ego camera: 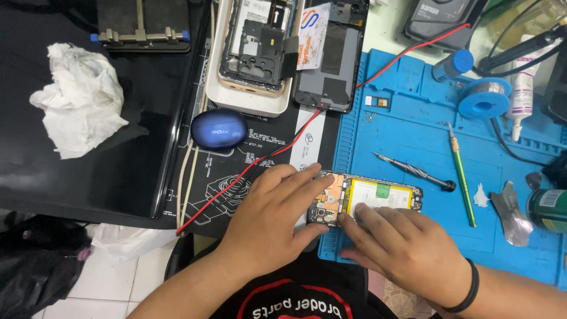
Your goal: The person reassembles a disassembled smartphone by aligning the back cover, inserting a SIM card, and using a screwdriver to secure internal components. The person repeatedly opens and closes the device to check fit and alignment before final assembly.
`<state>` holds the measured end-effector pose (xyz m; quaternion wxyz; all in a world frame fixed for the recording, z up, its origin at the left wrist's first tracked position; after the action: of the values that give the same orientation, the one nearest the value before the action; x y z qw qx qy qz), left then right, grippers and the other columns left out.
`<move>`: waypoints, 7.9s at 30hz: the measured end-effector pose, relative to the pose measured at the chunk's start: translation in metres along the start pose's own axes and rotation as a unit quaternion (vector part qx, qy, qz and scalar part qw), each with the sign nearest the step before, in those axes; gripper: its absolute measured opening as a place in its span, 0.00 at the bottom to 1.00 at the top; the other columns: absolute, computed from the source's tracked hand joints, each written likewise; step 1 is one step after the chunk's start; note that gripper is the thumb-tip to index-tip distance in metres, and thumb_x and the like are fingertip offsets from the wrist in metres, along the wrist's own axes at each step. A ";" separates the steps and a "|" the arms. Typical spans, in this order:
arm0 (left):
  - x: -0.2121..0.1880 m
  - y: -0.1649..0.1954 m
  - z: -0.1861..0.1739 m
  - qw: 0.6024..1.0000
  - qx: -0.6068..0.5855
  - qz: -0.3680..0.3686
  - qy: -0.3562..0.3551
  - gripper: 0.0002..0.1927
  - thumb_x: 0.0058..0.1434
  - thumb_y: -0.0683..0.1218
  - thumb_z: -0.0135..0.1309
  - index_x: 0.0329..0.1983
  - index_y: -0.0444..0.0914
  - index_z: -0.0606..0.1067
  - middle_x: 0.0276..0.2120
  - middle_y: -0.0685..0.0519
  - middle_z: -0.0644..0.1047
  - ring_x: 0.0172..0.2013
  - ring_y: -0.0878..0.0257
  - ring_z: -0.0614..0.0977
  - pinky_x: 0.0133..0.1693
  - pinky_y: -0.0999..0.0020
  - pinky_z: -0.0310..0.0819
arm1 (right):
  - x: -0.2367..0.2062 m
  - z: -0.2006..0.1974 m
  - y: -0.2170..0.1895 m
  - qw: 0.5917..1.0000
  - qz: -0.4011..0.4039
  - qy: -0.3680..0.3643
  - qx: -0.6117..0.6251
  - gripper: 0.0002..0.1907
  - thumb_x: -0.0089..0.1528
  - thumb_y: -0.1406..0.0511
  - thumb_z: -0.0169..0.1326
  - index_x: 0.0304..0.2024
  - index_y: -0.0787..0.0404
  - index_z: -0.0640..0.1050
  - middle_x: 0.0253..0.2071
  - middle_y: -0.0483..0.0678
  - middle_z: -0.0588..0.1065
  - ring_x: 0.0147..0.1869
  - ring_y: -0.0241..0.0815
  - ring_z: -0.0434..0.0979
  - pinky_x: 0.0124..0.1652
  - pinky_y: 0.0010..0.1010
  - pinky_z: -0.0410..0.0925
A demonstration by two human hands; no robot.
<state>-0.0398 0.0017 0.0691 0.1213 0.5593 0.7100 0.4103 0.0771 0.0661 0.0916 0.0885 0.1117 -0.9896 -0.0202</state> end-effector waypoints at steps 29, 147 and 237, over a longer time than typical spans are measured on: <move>0.002 -0.009 0.002 1.000 -0.014 -0.012 -0.012 0.41 0.51 0.52 0.67 0.67 0.38 0.68 0.64 0.46 0.72 0.60 0.49 0.70 0.61 0.54 0.63 | -0.014 0.018 0.021 0.987 0.113 0.043 0.105 0.27 0.53 0.48 0.61 0.52 0.51 0.82 0.49 0.47 0.76 0.46 0.46 0.75 0.44 0.40 0.67; -0.010 0.012 -0.035 0.984 -0.114 -0.064 0.121 0.27 0.58 0.51 0.67 0.55 0.32 0.76 0.45 0.45 0.81 0.51 0.50 0.78 0.53 0.59 0.71 | 0.022 -0.050 0.023 0.983 0.058 0.073 0.159 0.25 0.53 0.49 0.62 0.45 0.58 0.81 0.40 0.46 0.80 0.39 0.46 0.79 0.39 0.37 0.70; -0.019 0.023 0.052 0.771 -0.606 -0.186 -0.066 0.62 0.45 0.42 0.76 0.78 0.28 0.51 0.67 0.38 0.67 0.68 0.49 0.71 0.65 0.51 0.69 | -0.102 0.055 0.062 0.462 0.503 0.130 0.719 0.29 0.57 0.68 0.55 0.62 0.63 0.68 0.52 0.56 0.81 0.53 0.43 0.82 0.50 0.36 0.74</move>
<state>0.0155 0.0089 0.0470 0.5550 0.2531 0.3948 0.6870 0.1512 0.1500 0.0235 0.0996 -0.3800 -0.5159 0.7612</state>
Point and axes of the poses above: each hand's wrist, its own x-axis towards the middle knuckle, its own z-axis out of the palm, y = z × x, the point moved 10 cm from there along x, towards the middle knuckle
